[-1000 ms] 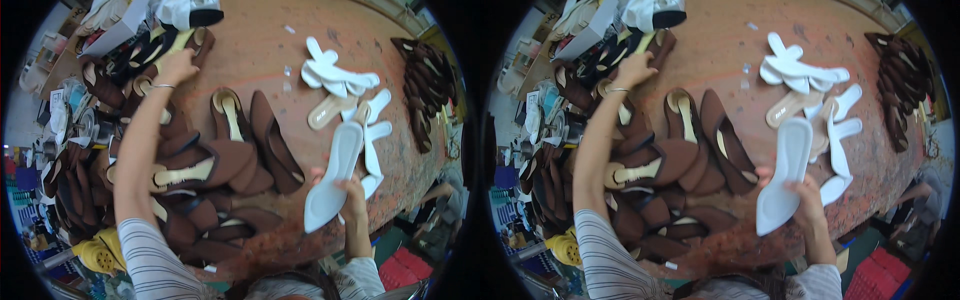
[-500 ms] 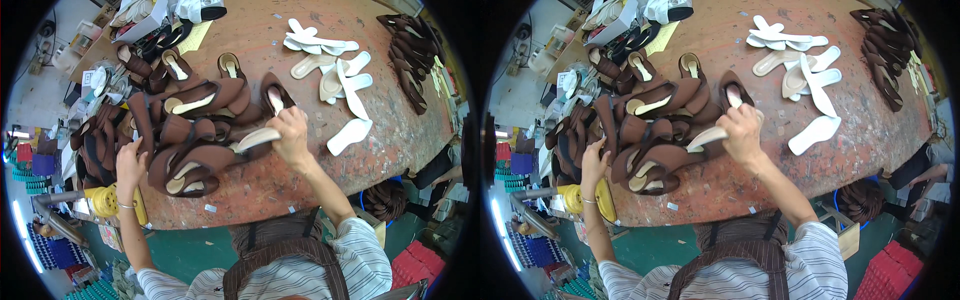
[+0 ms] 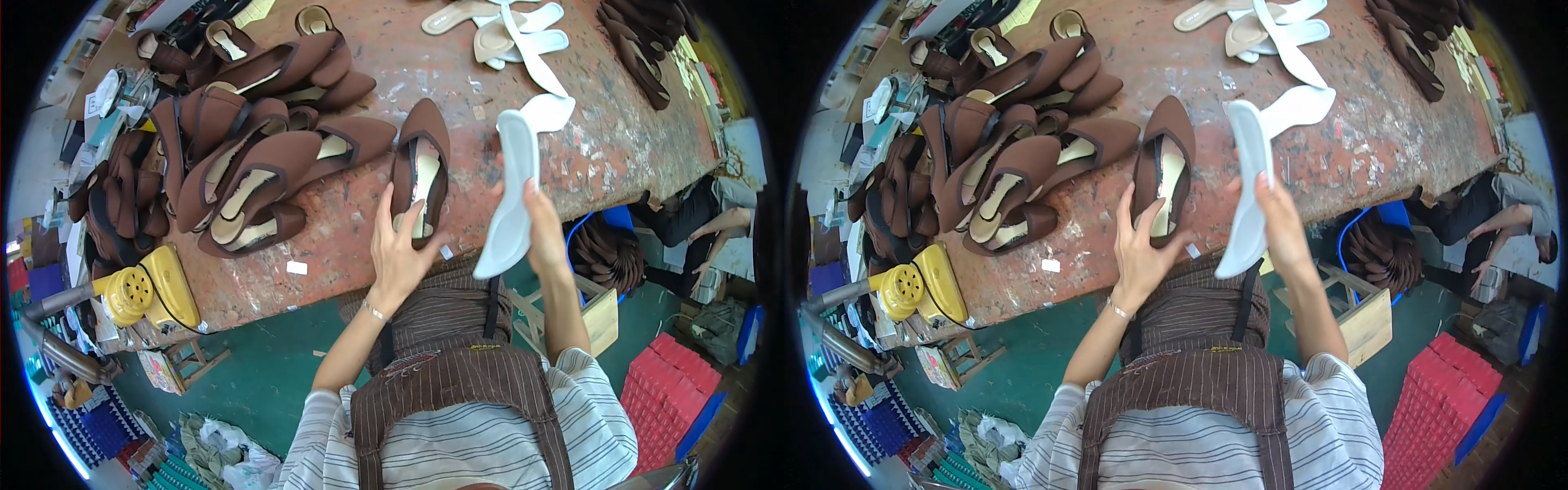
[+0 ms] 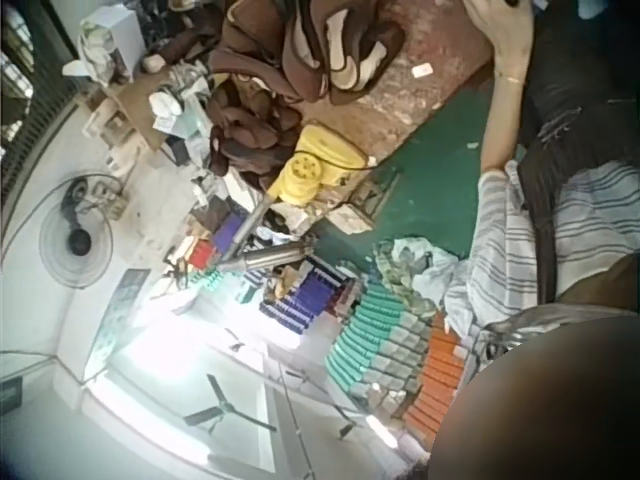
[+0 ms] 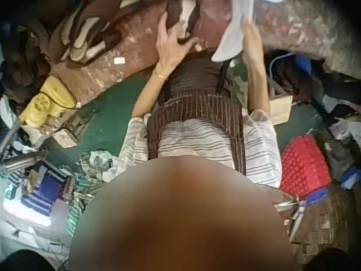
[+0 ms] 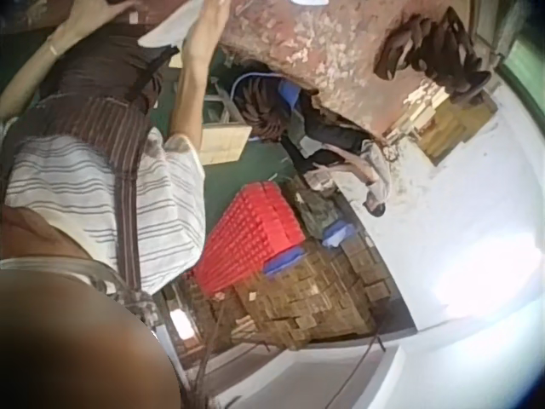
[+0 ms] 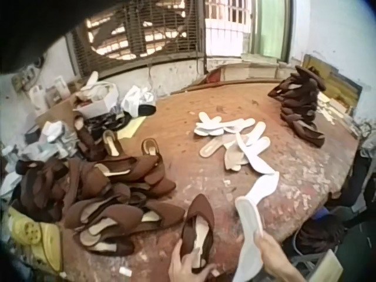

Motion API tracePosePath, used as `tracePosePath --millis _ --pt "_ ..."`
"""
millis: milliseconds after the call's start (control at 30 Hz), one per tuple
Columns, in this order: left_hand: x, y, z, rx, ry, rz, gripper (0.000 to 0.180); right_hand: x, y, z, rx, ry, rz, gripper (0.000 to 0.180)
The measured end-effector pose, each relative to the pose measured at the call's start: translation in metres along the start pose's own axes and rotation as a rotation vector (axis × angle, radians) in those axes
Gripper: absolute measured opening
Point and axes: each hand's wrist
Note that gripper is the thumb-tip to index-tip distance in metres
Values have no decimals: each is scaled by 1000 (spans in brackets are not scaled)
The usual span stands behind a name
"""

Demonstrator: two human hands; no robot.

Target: Inserting and pressing white insoles into brown pointed-toe shoes at a factory workbench.

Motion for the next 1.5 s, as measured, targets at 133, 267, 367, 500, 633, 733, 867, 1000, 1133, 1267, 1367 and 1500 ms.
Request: tracePosePath --millis 133,267,367,500,633,733,867,1000,1133,1267,1367,1500 --pt "-28 8 13 -63 186 16 17 -30 6 5 -128 149 32 53" --pt "-94 43 52 30 8 139 18 -7 -5 4 -464 743 59 43" --pt "-116 71 71 -95 3 185 31 40 -11 -5 -742 1066 359 38" --pt "-99 74 75 -61 -68 87 77 97 -31 -56 -805 983 537 27" --pt "-78 88 83 -89 156 -160 114 133 -37 -73 -745 944 713 28" --pt "-72 92 84 -139 202 -174 125 147 -39 -82 -732 849 682 27" --pt "-69 94 86 -143 276 -218 131 157 -38 -84 -713 868 720 26" --pt "-66 97 92 -121 324 -222 132 157 -40 -90 -685 924 745 26" --pt "-65 100 99 -108 330 -211 132 157 -37 -85 -695 1021 744 28" --pt "-63 103 101 -115 470 -232 120 163 -41 -98 -887 1058 921 35" --pt "-70 100 107 -105 450 -138 106 167 -52 -112 -1086 919 1062 40" --pt "-74 90 100 -121 289 -155 46 174 -45 -105 -834 898 1150 38"
Point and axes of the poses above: each hand's wrist, its own y-axis away from the middle knuckle, its own x-axis out of the palm, z = x × y, and after that the axes turned 4 degrees about z, right-handed
